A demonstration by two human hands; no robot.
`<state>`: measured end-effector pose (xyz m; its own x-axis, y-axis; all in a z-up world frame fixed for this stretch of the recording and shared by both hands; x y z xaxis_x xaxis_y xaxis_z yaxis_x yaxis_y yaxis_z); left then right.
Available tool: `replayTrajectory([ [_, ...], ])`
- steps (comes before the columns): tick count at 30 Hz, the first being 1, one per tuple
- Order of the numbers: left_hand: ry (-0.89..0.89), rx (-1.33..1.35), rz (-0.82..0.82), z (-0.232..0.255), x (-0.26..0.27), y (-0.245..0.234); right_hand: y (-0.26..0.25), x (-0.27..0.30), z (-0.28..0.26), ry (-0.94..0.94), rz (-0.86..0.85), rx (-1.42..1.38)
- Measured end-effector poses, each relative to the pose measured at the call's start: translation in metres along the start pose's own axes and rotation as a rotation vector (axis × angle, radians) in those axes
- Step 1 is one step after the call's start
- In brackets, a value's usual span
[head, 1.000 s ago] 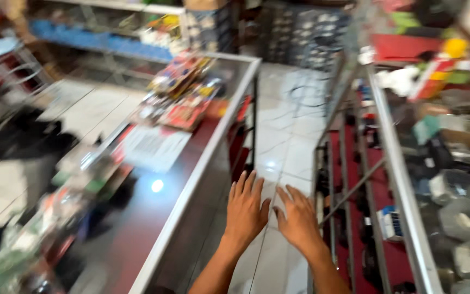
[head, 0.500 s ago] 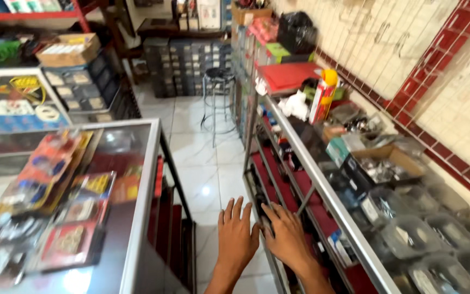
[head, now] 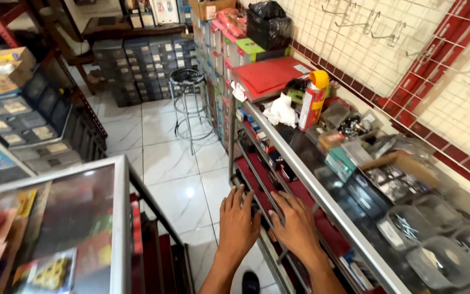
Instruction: The person picks up several packaged motorcycle accessories from a glass counter, walks to a wall display rack to select more items, and then brings them back to the counter to group them together.
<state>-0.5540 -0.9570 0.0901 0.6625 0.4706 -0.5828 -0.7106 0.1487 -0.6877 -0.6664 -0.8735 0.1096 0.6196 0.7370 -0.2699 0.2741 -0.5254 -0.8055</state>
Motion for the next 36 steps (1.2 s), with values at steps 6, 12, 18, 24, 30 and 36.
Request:
replayTrajectory([
  [6, 0.073, -0.043, 0.031, -0.056, -0.072, 0.008, 0.022, -0.083, -0.012, -0.065, 0.085, -0.134],
  [12, 0.143, -0.007, 0.049, -0.111, -0.173, 0.032, 0.042, -0.189, -0.007, -0.075, 0.181, -0.29],
  [18, 0.272, -0.009, 0.059, -0.131, -0.275, 0.057, 0.035, -0.287, 0.009, -0.054, 0.333, -0.217],
  [24, 0.344, 0.101, 0.088, -0.144, -0.352, 0.075, 0.018, -0.359, 0.024, 0.063, 0.411, -0.172],
  [30, 0.418, 0.254, 0.128, -0.157, -0.422, 0.089, 0.003, -0.412, 0.027, 0.146, 0.543, -0.178],
  [36, 0.616, 0.393, 0.162, -0.166, -0.503, 0.092, -0.032, -0.467, -0.006, 0.127, 0.775, -0.111],
])
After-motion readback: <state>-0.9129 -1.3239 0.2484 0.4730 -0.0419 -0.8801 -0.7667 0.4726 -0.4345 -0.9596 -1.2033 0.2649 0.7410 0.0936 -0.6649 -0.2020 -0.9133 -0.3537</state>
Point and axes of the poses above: each hand's wrist, its own x-axis away from the middle knuckle, its own y-axis out of the palm, z = x × y, the point moved 10 cm from there along -x, towards the middle knuckle, and after that the axes turned 12 degrees about y, right-handed, at the moved point
